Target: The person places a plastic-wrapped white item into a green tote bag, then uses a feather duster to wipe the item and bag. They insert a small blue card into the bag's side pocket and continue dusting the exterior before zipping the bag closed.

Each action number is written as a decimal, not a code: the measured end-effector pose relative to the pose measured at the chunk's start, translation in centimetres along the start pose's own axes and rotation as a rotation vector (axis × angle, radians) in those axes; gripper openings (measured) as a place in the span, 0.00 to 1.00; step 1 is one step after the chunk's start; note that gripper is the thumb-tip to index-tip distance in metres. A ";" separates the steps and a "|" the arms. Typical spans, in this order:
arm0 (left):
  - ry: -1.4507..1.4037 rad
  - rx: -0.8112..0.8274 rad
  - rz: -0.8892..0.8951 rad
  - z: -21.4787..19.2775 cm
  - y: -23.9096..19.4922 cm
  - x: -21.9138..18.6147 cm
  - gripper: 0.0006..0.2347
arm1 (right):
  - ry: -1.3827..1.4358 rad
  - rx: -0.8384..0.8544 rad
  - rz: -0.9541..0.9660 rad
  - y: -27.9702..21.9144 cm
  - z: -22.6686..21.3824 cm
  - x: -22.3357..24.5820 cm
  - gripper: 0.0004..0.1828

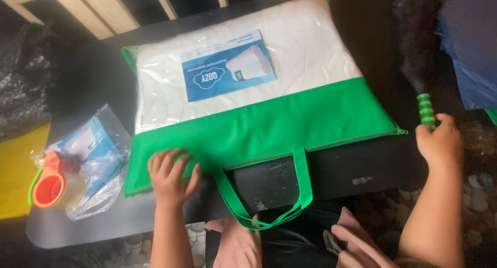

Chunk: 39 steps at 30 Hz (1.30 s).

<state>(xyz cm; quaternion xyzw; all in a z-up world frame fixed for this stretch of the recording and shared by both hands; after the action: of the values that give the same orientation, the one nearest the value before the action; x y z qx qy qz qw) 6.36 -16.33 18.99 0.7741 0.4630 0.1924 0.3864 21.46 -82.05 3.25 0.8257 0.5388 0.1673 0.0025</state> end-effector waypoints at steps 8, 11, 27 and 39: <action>0.030 0.042 0.013 6.5 5.0 -0.6 0.18 | 0.619 -0.224 -0.356 2.8 -4.2 10.7 0.19; 0.165 0.080 -0.030 7.8 4.3 -0.2 0.23 | 0.750 -0.012 -0.598 -0.1 -8.1 21.1 0.23; 0.182 -0.116 -0.021 8.0 4.0 -0.2 0.25 | 0.720 0.096 -1.071 0.4 -8.3 45.2 0.17; 0.205 -0.113 -0.039 8.2 4.4 -0.4 0.25 | 0.297 0.001 -0.932 1.0 -6.3 43.7 0.17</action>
<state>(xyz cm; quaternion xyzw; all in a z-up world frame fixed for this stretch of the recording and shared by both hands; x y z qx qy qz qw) 13.99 -21.35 17.33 0.7180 0.5037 0.2889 0.3838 36.45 -44.70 21.34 0.4637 0.8458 0.2639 -0.0001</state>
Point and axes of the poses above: each hand's wrist, its own y-axis towards the middle knuckle, its own z-axis out of the palm, x = y × z, the point moved 8 cm from there along y, towards the middle knuckle, and after that the axes turned 10 degrees about -y, right-handed, at the moved point
